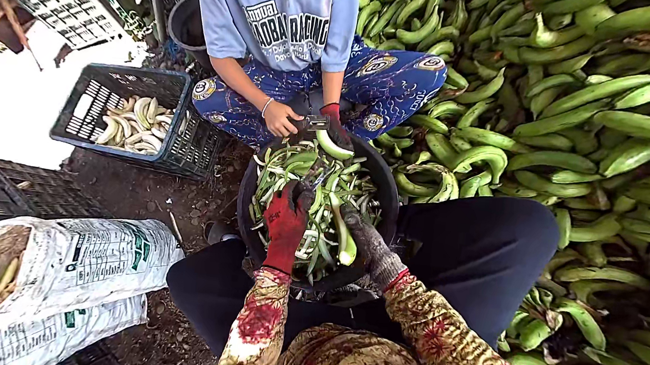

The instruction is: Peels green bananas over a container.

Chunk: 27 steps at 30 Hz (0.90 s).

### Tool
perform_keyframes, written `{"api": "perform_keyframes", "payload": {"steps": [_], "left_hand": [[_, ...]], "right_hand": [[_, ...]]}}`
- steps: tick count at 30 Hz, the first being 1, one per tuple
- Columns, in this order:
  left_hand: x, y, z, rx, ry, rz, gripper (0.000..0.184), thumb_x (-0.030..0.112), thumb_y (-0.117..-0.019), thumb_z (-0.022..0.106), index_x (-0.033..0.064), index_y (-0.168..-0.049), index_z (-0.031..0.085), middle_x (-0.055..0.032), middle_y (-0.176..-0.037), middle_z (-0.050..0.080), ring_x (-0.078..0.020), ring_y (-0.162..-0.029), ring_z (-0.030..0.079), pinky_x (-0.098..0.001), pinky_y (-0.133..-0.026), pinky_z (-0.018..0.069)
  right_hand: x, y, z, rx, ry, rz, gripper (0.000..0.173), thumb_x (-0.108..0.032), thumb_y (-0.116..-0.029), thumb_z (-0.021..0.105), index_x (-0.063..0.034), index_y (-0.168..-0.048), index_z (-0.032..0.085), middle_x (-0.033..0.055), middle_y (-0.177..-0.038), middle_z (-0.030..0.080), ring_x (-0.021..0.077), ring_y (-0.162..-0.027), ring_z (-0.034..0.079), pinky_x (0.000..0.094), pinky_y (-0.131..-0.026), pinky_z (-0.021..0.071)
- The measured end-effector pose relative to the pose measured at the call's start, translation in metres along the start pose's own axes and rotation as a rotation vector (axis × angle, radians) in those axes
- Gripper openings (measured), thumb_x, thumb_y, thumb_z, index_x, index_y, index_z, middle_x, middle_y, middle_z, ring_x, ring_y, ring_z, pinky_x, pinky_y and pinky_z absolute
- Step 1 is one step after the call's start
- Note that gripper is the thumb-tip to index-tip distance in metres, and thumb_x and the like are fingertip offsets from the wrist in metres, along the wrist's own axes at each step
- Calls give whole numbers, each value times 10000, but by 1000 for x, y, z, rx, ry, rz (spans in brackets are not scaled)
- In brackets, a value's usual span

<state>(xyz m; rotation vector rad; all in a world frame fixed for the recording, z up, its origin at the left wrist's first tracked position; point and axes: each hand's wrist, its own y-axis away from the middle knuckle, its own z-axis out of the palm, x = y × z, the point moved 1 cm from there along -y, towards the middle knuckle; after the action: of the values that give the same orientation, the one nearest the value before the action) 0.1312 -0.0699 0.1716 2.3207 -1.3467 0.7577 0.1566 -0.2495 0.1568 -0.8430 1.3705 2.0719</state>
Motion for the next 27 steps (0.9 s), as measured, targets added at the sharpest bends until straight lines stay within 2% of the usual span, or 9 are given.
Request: {"api": "perform_keyframes", "payload": {"steps": [2,6,12,15,17,20,23,26,27], "left_hand": [[5,17,-7,-144,161,77,442,410,-1072,456,148,-1395,605,-112,-1202,703,-246,-1090,680,-509,-963,540],[9,65,-9,-338,393,166,440,408,-1071,445,119,-1329,654,-45,-1178,714,-111,-1051,676,-369,-959,553],[6,71,-7,-262,314,140,510,487,-1066,403,136,-1333,658,-57,-1179,715,-146,-1087,672,-409,-983,534],[6,49,-1,-174,91,127,444,421,-1049,468,156,-1353,653,-111,-1200,711,-258,-1096,684,-499,-962,536],[6,26,1,-72,-67,102,430,400,-1014,546,154,-1348,661,-199,-1192,693,-390,-1066,676,-608,-908,516],[4,-6,0,-19,-130,30,444,397,-1027,549,164,-1400,612,-229,-1255,658,-444,-1103,644,-664,-900,482],[12,-6,-4,-76,-38,45,437,389,-1055,510,155,-1417,586,-194,-1248,667,-384,-1114,656,-612,-935,506],[18,24,0,-132,76,108,464,434,-1045,477,156,-1389,614,-126,-1210,701,-281,-1093,684,-533,-946,541],[20,37,2,-134,97,125,472,453,-1041,469,153,-1366,633,-115,-1190,708,-263,-1070,690,-517,-923,553]], "right_hand": [[-11,-10,-5,91,-33,-79,446,-381,-1088,449,-61,-1390,517,167,-1104,696,301,-900,725,465,-683,630],[-39,-25,-17,298,300,-392,538,-462,-1076,415,-93,-1452,525,146,-1247,665,231,-1112,652,480,-971,533],[-44,-26,-7,277,317,-458,580,-505,-1074,387,-158,-1537,434,123,-1342,636,231,-1166,644,496,-995,527],[-22,-25,0,22,10,-342,410,-337,-1110,364,-79,-1384,526,78,-1085,676,142,-925,668,344,-805,589],[-14,-12,4,-109,-100,-116,387,-315,-1114,346,-51,-1338,522,111,-978,674,183,-790,675,343,-671,590],[-5,-2,2,-160,80,-15,434,-341,-1115,352,-37,-1359,543,126,-1082,709,216,-904,715,373,-765,616],[-3,-17,-7,-70,-37,-51,471,-362,-1118,299,-41,-1385,517,147,-1153,704,246,-965,712,412,-801,610],[-22,-30,-7,145,30,-253,499,-421,-1109,315,-61,-1340,572,125,-1087,691,195,-942,686,396,-817,592],[-28,-33,-6,199,77,-316,518,-439,-1100,325,-76,-1399,543,131,-1189,662,196,-1047,652,418,-905,556]]}}
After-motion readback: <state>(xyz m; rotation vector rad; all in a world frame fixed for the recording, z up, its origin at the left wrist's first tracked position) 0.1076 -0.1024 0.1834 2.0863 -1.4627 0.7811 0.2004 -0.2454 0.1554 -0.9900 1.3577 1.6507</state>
